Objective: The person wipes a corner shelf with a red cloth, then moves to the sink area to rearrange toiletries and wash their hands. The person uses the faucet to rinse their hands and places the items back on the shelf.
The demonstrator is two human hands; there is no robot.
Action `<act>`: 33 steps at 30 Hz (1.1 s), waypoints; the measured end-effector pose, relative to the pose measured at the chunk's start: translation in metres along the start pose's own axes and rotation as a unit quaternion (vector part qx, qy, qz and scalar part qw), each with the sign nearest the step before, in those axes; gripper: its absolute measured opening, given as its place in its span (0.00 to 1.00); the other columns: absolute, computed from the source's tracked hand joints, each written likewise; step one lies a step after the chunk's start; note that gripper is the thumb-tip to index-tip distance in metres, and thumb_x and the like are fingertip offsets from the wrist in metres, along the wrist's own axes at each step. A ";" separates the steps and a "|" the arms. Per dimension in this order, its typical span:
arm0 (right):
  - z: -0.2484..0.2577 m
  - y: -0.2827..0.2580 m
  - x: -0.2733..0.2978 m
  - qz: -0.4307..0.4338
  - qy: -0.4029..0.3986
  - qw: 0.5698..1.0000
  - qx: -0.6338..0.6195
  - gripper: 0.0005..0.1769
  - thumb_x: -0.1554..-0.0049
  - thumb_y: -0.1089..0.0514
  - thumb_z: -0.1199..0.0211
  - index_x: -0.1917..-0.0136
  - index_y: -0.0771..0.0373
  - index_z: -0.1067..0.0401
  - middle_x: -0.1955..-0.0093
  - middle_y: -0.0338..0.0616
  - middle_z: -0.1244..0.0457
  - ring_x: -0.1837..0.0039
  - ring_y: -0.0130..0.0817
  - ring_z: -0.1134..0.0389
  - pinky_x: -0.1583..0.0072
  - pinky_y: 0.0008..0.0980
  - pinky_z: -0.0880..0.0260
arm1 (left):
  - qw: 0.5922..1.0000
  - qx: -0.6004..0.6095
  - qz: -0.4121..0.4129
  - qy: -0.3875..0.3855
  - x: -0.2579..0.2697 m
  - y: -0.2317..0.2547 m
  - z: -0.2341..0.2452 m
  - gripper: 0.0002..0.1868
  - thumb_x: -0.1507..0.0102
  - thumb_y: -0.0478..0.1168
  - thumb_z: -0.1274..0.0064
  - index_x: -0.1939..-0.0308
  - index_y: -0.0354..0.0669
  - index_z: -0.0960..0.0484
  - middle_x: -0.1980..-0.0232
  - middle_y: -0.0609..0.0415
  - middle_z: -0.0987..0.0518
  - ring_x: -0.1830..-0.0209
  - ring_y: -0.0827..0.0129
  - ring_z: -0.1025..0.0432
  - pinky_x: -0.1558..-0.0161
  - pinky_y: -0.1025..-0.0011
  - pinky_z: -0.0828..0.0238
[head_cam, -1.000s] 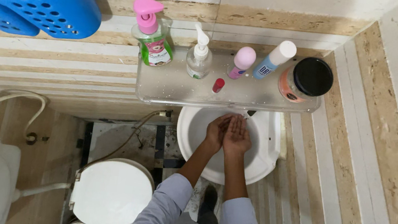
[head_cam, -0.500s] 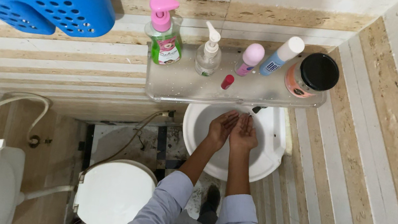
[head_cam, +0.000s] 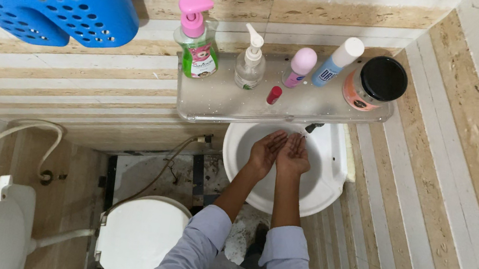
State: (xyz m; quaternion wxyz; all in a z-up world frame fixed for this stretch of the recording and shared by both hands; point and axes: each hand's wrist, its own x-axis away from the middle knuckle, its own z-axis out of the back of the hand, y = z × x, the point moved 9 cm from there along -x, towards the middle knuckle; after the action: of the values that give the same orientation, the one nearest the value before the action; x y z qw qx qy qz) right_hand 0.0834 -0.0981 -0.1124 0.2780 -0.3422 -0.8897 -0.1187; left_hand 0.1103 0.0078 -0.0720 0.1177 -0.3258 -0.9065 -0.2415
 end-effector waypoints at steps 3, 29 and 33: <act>-0.003 -0.002 -0.003 0.013 0.003 1.000 -0.003 0.29 0.31 0.54 0.64 0.26 0.76 0.41 0.26 0.60 0.43 0.24 0.50 0.41 0.25 0.47 0.38 | 1.000 -0.008 0.009 0.016 0.000 -0.002 0.004 0.22 0.28 0.41 0.63 0.35 0.31 0.27 0.35 0.44 0.24 0.33 0.60 0.31 0.26 0.66 0.39; 0.000 -0.007 -0.003 0.013 0.072 0.997 -0.011 0.24 0.31 0.58 0.61 0.32 0.79 0.37 0.32 0.63 0.40 0.31 0.54 0.36 0.30 0.51 0.32 | 1.000 0.000 -0.003 0.027 0.023 0.013 0.002 0.24 0.29 0.45 0.60 0.39 0.28 0.25 0.37 0.41 0.23 0.35 0.57 0.29 0.29 0.64 0.35; -0.001 -0.011 -0.003 0.009 0.068 0.998 -0.002 0.24 0.31 0.59 0.61 0.32 0.80 0.37 0.31 0.65 0.40 0.31 0.56 0.37 0.31 0.50 0.30 | 0.999 0.004 0.000 0.032 0.020 0.007 0.002 0.24 0.29 0.45 0.59 0.38 0.27 0.25 0.37 0.41 0.23 0.35 0.57 0.29 0.29 0.64 0.35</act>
State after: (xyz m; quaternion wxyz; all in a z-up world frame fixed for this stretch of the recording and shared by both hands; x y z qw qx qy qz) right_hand 0.0784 -0.1079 -0.1133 0.3386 -0.3421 -0.8652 -0.1405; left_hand 0.0996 0.0239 -0.0636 0.1477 -0.3179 -0.9031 -0.2480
